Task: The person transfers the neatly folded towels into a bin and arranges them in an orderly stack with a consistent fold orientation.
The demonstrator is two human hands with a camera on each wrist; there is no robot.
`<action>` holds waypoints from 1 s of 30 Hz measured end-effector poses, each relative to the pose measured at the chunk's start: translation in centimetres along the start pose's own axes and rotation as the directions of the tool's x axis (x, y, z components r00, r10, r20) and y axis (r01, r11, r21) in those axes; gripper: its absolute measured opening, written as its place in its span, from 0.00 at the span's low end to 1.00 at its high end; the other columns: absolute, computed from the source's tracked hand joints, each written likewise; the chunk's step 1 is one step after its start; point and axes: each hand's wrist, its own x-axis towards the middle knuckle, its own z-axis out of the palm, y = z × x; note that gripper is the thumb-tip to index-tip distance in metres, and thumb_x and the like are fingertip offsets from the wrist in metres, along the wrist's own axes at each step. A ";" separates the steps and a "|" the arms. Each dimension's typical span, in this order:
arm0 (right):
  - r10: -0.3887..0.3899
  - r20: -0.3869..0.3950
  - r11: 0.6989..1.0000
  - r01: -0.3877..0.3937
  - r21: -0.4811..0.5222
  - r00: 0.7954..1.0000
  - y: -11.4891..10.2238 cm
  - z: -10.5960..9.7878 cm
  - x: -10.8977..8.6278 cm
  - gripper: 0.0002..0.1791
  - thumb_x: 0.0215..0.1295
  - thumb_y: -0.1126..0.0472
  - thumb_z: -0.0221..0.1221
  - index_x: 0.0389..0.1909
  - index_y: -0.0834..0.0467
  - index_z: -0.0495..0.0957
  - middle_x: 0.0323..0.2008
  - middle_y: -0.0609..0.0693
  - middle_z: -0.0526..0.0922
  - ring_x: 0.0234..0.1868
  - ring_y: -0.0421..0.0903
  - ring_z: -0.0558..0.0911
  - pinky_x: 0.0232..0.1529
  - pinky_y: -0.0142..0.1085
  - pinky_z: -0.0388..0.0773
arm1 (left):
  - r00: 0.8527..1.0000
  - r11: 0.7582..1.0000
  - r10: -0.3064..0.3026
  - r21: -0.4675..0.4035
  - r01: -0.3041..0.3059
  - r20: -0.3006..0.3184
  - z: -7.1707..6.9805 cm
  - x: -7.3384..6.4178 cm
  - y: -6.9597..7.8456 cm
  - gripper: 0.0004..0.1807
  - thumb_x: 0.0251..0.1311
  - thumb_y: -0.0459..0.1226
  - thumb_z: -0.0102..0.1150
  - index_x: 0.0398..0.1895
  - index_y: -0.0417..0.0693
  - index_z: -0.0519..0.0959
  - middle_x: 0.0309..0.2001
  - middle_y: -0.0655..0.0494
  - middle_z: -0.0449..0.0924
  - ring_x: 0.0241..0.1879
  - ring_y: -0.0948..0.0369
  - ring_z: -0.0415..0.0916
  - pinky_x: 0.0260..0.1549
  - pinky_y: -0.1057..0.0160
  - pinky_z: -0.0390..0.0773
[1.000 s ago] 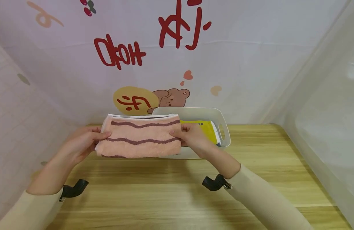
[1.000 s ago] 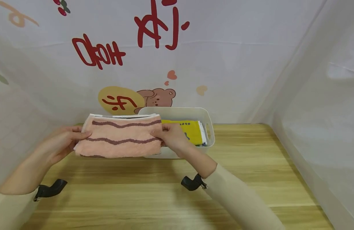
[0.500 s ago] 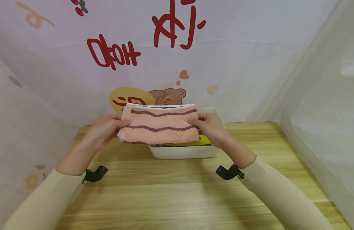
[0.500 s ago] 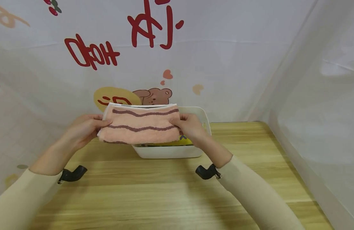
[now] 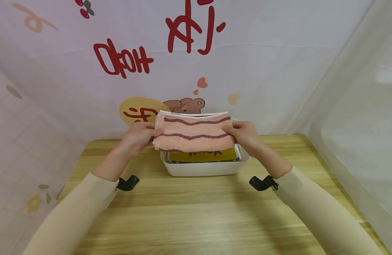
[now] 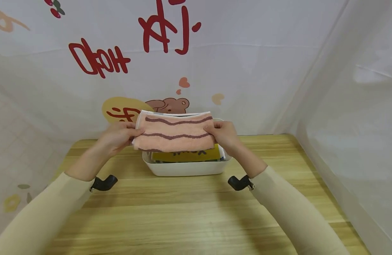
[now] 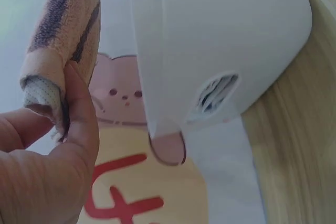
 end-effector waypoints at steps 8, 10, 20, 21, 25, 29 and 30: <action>0.026 0.013 0.996 -0.024 -0.082 1.000 1.4 -1.7 0.8 0.23 0.79 0.52 0.59 0.57 0.70 0.81 0.38 0.53 0.86 0.32 0.41 0.85 0.37 0.30 0.84 | 0.998 0.996 -0.053 0.072 0.055 -0.031 2.6 2.0 -0.5 0.21 0.77 0.35 0.56 0.67 0.32 0.74 0.58 0.40 0.79 0.44 0.56 0.83 0.48 0.60 0.85; 0.033 0.011 0.995 -0.032 -0.099 0.999 1.7 -1.8 0.9 0.22 0.79 0.53 0.59 0.55 0.71 0.82 0.37 0.52 0.85 0.32 0.40 0.84 0.36 0.30 0.84 | 0.997 0.994 -0.059 0.085 0.062 -0.040 3.2 2.4 -0.6 0.21 0.77 0.33 0.55 0.67 0.31 0.74 0.59 0.39 0.78 0.47 0.54 0.82 0.51 0.57 0.85; -0.018 -0.006 0.945 0.015 -0.326 1.000 3.1 -1.3 1.8 0.16 0.79 0.57 0.59 0.38 0.67 0.84 0.25 0.49 0.77 0.28 0.44 0.75 0.27 0.31 0.74 | 0.994 0.945 0.007 0.325 0.028 -0.105 5.3 2.9 -1.2 0.13 0.70 0.27 0.53 0.52 0.25 0.80 0.51 0.38 0.75 0.49 0.48 0.73 0.54 0.46 0.83; -0.024 -0.004 0.936 0.021 -0.350 1.000 3.1 -1.2 1.8 0.16 0.79 0.57 0.58 0.36 0.67 0.83 0.23 0.49 0.75 0.27 0.44 0.73 0.26 0.32 0.72 | 0.994 0.937 0.020 0.350 0.019 -0.107 5.4 2.9 -1.2 0.12 0.68 0.26 0.52 0.48 0.25 0.80 0.49 0.38 0.75 0.47 0.48 0.73 0.51 0.47 0.84; -0.041 -0.001 0.903 0.036 -0.428 0.999 3.2 -0.8 2.0 0.17 0.78 0.59 0.58 0.28 0.64 0.80 0.18 0.48 0.67 0.23 0.44 0.69 0.23 0.33 0.65 | 0.993 0.919 0.020 0.394 0.029 -0.120 5.8 3.0 -1.4 0.08 0.66 0.25 0.51 0.41 0.27 0.79 0.43 0.40 0.74 0.41 0.49 0.73 0.37 0.55 0.85; -0.065 -0.004 0.878 0.056 -0.476 0.998 3.5 -0.4 2.3 0.17 0.77 0.63 0.59 0.24 0.63 0.77 0.17 0.47 0.65 0.21 0.44 0.67 0.23 0.33 0.64 | 0.993 0.895 0.002 0.442 0.051 -0.119 6.2 3.4 -1.7 0.08 0.68 0.26 0.53 0.46 0.29 0.75 0.40 0.41 0.73 0.36 0.51 0.74 0.30 0.63 0.81; -0.075 -0.004 0.870 0.063 -0.490 0.997 3.6 -0.3 2.3 0.17 0.77 0.64 0.59 0.24 0.63 0.77 0.16 0.47 0.65 0.21 0.44 0.67 0.23 0.33 0.64 | 0.993 0.891 0.003 0.452 0.049 -0.114 6.3 3.5 -1.8 0.09 0.68 0.25 0.53 0.48 0.29 0.74 0.39 0.41 0.73 0.35 0.51 0.74 0.28 0.64 0.81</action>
